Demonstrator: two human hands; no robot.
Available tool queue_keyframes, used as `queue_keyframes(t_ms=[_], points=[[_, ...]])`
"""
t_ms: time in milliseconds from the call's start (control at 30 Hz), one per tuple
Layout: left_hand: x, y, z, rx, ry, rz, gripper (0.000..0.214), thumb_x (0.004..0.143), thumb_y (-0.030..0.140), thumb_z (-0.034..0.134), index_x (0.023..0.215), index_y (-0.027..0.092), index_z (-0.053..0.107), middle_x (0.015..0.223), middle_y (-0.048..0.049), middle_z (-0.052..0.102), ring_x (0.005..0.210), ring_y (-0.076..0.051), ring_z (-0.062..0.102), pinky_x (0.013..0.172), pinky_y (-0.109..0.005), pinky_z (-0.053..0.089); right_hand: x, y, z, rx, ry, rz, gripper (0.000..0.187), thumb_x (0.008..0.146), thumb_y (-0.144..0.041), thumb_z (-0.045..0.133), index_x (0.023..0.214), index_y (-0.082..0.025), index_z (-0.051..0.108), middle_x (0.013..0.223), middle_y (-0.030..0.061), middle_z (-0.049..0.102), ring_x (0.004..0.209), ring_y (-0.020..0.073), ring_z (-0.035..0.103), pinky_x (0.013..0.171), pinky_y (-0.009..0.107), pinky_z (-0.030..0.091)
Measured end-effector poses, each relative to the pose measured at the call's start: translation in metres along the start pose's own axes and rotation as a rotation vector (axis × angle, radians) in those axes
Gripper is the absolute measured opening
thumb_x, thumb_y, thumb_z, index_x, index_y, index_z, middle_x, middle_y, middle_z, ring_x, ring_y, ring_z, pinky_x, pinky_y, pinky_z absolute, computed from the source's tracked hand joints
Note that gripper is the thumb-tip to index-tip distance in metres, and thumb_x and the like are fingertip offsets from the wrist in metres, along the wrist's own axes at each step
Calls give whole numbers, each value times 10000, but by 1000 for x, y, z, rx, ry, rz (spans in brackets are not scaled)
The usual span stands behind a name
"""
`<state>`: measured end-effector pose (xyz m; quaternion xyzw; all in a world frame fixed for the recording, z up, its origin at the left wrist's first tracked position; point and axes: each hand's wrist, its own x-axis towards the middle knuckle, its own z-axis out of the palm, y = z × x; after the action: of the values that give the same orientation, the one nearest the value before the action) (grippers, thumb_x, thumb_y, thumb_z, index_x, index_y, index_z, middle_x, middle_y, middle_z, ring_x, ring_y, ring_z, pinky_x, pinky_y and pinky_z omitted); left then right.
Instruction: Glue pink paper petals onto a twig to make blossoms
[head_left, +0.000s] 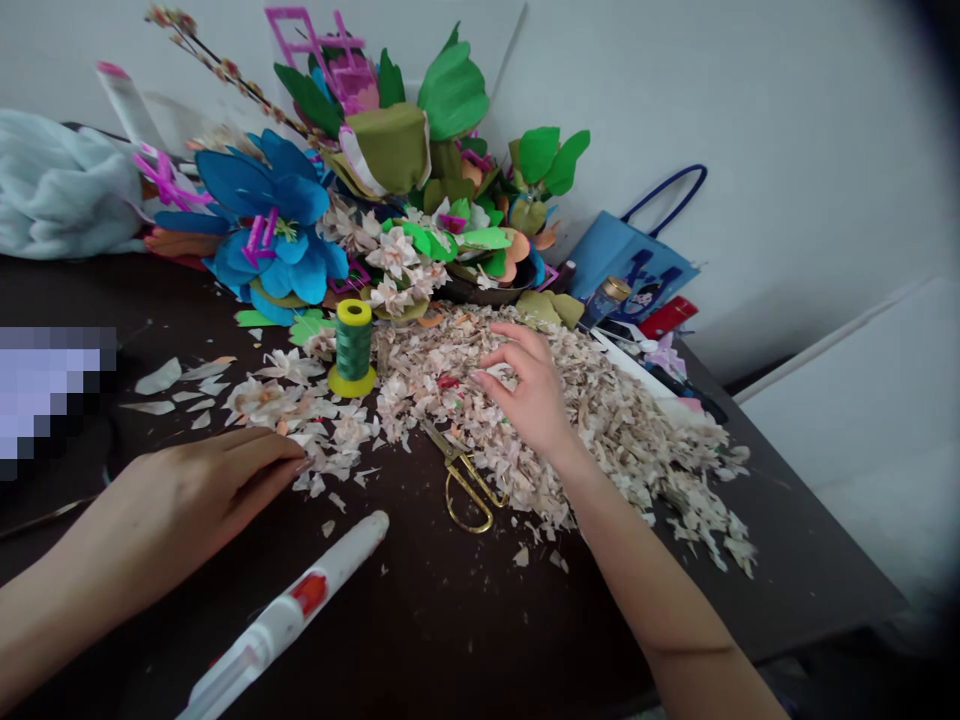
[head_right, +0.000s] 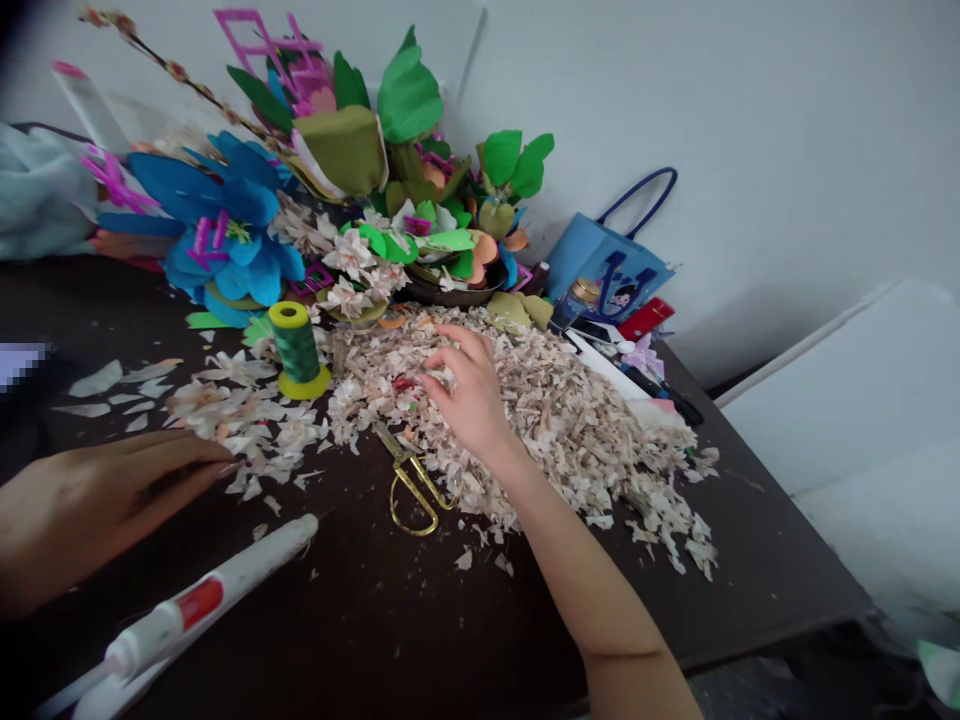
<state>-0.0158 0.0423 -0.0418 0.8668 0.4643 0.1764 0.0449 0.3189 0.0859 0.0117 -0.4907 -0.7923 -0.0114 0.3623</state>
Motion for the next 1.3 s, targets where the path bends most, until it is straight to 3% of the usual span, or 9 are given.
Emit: queue_keyframes(t_ms=[100,167,433,567,667,833,1100,1233,1300], points=[[0,0,0,-1,-9,2,343,910,486,364,953,289,641,933,-4,742,759,-220,702,635,-329,509,-2,-3,1,173,9,110,187,845,-190,544,676,-203,466,1035,57,593,813,171,576,690,335,463],[0,0,1,0,-12,7,347,911,484,363,956,285,644,934,-5,742,760,-219,703,633,-329,509,-3,-3,3,326,-65,197,191,863,-196,493,687,-210,420,904,29,607,607,112,507,551,286,402],[1,0,1,18,15,11,347,908,501,345,947,307,630,918,22,740,739,-218,707,605,-328,514,-6,2,10,422,-154,323,69,918,-277,461,975,-239,448,565,-65,409,497,111,391,511,270,322],[1,2,0,28,23,20,345,916,498,325,938,313,616,905,29,740,727,-214,708,596,-326,516,-4,-5,2,245,-230,268,726,818,-240,620,1424,-279,221,727,-26,463,545,129,409,518,288,347],[0,1,1,38,36,36,334,921,494,324,944,313,604,906,24,740,725,-212,706,593,-324,517,-2,-10,-3,123,-282,237,908,808,-231,621,1498,-307,35,889,29,502,565,138,425,497,295,354],[0,0,2,44,37,36,316,919,495,332,945,321,596,905,26,738,730,-210,706,593,-327,523,-2,-12,-7,95,-296,218,856,851,-242,565,1503,-309,13,998,65,539,568,138,446,491,295,383],[0,2,2,43,44,37,314,919,486,333,947,319,597,902,22,737,720,-213,702,589,-332,517,-2,-13,-11,90,-232,170,631,862,-217,549,1439,-278,301,1136,72,587,526,106,443,553,306,442],[-2,-1,3,55,34,36,311,920,484,337,971,319,595,937,13,732,762,-217,700,626,-332,518,-2,-9,-11,-93,-15,140,137,865,-289,560,893,-203,662,816,39,630,559,132,477,591,309,445],[-3,-3,3,61,33,32,316,919,485,337,975,315,598,949,10,731,778,-220,700,639,-332,517,-1,-7,-13,-177,42,133,177,868,-265,537,744,-199,646,675,32,586,645,178,539,661,340,470]])
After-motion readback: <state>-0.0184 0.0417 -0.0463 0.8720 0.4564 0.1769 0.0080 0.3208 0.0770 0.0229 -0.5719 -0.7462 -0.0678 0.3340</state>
